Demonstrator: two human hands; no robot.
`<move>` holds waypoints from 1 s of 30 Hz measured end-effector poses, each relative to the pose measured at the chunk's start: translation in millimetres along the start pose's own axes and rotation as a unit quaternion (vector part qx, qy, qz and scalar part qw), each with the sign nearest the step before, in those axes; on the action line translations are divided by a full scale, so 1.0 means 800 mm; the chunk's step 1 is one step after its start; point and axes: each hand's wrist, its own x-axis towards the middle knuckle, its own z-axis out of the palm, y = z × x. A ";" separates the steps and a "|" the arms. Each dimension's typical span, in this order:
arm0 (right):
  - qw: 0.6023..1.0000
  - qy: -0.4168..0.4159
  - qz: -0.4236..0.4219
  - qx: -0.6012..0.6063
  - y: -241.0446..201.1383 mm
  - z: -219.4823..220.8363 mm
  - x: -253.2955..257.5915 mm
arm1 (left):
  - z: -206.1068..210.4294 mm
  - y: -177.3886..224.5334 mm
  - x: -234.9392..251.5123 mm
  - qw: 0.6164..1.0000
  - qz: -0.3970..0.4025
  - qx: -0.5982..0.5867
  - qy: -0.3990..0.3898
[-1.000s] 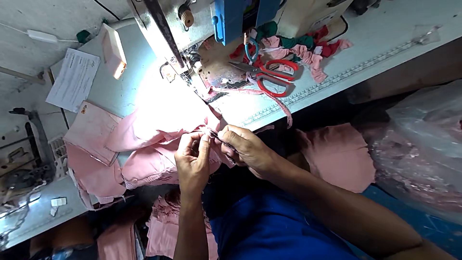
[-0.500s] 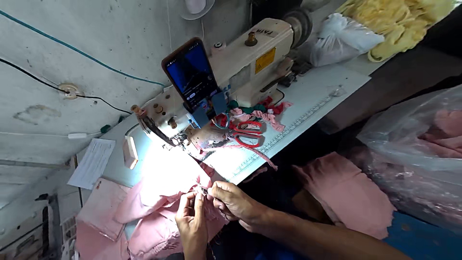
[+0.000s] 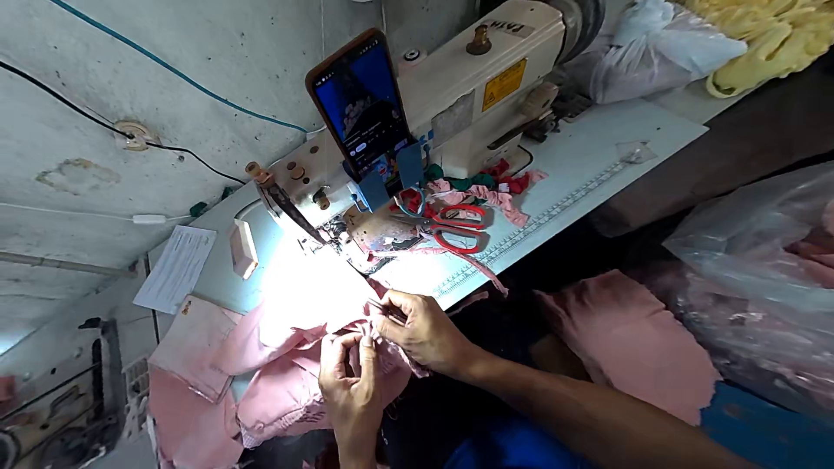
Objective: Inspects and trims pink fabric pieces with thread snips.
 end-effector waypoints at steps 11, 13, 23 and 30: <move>0.982 0.009 -0.130 -0.139 0.012 0.010 -0.017 | -0.033 -0.006 0.025 0.979 -0.049 0.189 0.048; 0.974 0.019 -0.151 -0.166 0.011 0.013 -0.018 | -0.027 -0.007 0.026 0.989 -0.034 0.137 0.051; 0.996 0.044 -0.036 -0.066 0.013 0.009 -0.013 | -0.005 -0.002 0.015 0.990 -0.090 0.044 0.103; 0.994 -0.013 -0.006 0.112 0.020 -0.003 -0.010 | -0.020 0.017 0.000 0.972 -0.035 0.167 0.160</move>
